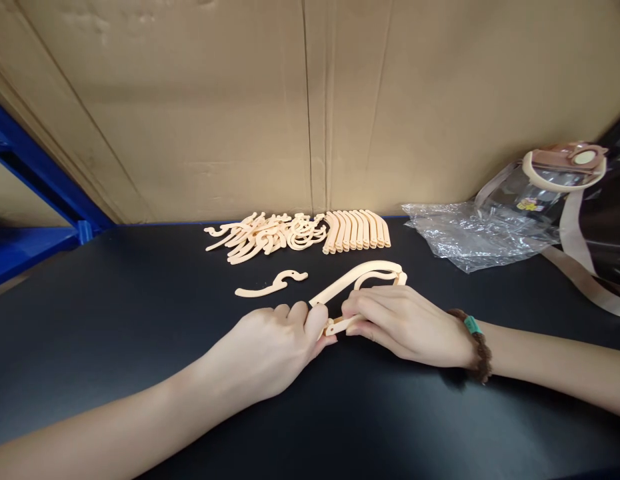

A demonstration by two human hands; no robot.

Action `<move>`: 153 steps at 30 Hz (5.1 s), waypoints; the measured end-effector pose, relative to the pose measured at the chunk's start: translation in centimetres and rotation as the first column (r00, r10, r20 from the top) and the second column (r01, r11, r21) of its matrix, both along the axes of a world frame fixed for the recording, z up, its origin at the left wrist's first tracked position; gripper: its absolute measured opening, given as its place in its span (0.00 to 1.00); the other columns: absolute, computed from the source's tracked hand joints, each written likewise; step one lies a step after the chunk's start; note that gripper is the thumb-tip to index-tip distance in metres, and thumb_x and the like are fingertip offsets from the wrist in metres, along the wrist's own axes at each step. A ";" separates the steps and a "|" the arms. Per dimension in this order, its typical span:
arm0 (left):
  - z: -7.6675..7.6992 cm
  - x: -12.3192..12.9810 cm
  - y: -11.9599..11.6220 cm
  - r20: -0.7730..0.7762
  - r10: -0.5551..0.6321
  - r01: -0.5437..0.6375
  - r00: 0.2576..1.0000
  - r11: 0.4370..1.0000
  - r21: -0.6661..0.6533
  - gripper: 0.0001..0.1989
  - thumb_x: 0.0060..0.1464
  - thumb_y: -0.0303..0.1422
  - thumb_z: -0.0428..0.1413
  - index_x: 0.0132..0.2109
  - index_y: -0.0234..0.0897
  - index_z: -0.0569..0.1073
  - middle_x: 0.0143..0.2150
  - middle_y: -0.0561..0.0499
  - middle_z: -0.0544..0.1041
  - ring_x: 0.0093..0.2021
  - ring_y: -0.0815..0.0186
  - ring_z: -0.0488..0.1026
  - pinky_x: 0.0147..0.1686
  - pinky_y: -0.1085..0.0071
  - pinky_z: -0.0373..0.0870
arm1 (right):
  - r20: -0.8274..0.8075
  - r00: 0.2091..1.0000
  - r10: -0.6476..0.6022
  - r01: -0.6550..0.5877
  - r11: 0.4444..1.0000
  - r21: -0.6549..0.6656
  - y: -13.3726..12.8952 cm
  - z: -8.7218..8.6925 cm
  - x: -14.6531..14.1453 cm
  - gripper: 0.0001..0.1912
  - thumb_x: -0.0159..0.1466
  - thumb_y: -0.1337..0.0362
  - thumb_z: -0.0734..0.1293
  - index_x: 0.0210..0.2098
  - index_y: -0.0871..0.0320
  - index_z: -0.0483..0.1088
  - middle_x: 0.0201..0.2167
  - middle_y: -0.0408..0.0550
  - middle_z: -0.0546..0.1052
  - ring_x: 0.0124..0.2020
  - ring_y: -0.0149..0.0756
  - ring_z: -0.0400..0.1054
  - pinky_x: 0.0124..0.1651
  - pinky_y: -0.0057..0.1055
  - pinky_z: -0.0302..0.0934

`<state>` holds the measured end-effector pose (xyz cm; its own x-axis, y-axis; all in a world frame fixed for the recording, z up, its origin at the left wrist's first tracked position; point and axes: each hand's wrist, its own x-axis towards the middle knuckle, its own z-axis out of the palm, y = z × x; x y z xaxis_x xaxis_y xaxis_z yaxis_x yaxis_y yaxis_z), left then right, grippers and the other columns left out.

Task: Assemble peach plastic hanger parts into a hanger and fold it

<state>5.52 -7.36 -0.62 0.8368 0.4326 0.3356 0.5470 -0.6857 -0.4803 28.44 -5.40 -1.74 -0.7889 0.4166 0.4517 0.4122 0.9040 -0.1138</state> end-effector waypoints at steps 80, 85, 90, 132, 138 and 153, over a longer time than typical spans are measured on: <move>1.1 -0.3 0.0 0.186 -0.370 0.414 0.910 0.791 -0.451 0.05 0.43 0.22 0.50 0.28 0.35 0.67 0.26 0.50 0.63 0.27 0.65 0.55 0.24 0.68 0.59 | -0.317 0.829 -0.462 0.163 0.740 -0.652 2.2 -0.6 1.0 0.13 0.67 0.69 0.57 0.50 0.54 0.64 0.27 0.39 0.69 0.28 0.31 0.62 0.33 0.29 0.57; 0.9 -0.5 0.5 0.286 -0.355 0.456 0.890 0.690 -0.563 0.13 0.40 0.20 0.49 0.36 0.31 0.70 0.35 0.45 0.70 0.33 0.62 0.64 0.34 0.65 0.67 | -0.323 0.829 -0.456 0.147 0.736 -0.660 2.2 -0.7 1.1 0.12 0.68 0.68 0.57 0.50 0.54 0.64 0.28 0.38 0.69 0.28 0.30 0.60 0.33 0.29 0.55; 0.9 -0.6 0.3 0.294 -0.314 0.427 0.903 0.733 -0.530 0.19 0.48 0.17 0.47 0.47 0.31 0.70 0.45 0.43 0.74 0.46 0.59 0.68 0.48 0.64 0.69 | -0.294 0.846 -0.445 0.161 0.739 -0.655 1.9 -0.4 0.9 0.09 0.68 0.69 0.57 0.46 0.54 0.64 0.25 0.36 0.67 0.27 0.29 0.60 0.33 0.28 0.55; 0.7 -0.9 0.4 0.341 -0.384 0.513 0.858 0.659 -0.550 0.21 0.53 0.20 0.46 0.53 0.30 0.71 0.61 0.40 0.71 0.67 0.59 0.58 0.63 0.63 0.62 | -0.172 0.846 -0.505 0.338 0.756 -0.561 0.6 0.3 0.6 0.13 0.70 0.53 0.57 0.33 0.53 0.54 0.18 0.34 0.59 0.18 0.27 0.54 0.22 0.27 0.47; 1.1 -0.1 -0.2 0.416 -0.235 0.470 0.878 0.583 -0.662 0.12 0.54 0.31 0.58 0.46 0.34 0.73 0.58 0.40 0.74 0.64 0.58 0.65 0.63 0.65 0.62 | -0.166 0.864 -0.475 0.307 0.759 -0.574 0.7 0.4 0.6 0.13 0.70 0.53 0.57 0.34 0.54 0.59 0.18 0.34 0.59 0.18 0.26 0.54 0.21 0.26 0.47; 1.8 -0.1 -1.6 0.288 -0.137 0.315 0.948 0.534 -0.784 0.30 0.57 0.24 0.51 0.66 0.31 0.59 0.68 0.42 0.60 0.68 0.62 0.54 0.66 0.60 0.55 | -0.116 0.907 -0.405 0.290 0.800 -0.525 0.8 0.3 0.5 0.13 0.69 0.58 0.59 0.29 0.55 0.59 0.17 0.33 0.56 0.17 0.24 0.50 0.21 0.25 0.45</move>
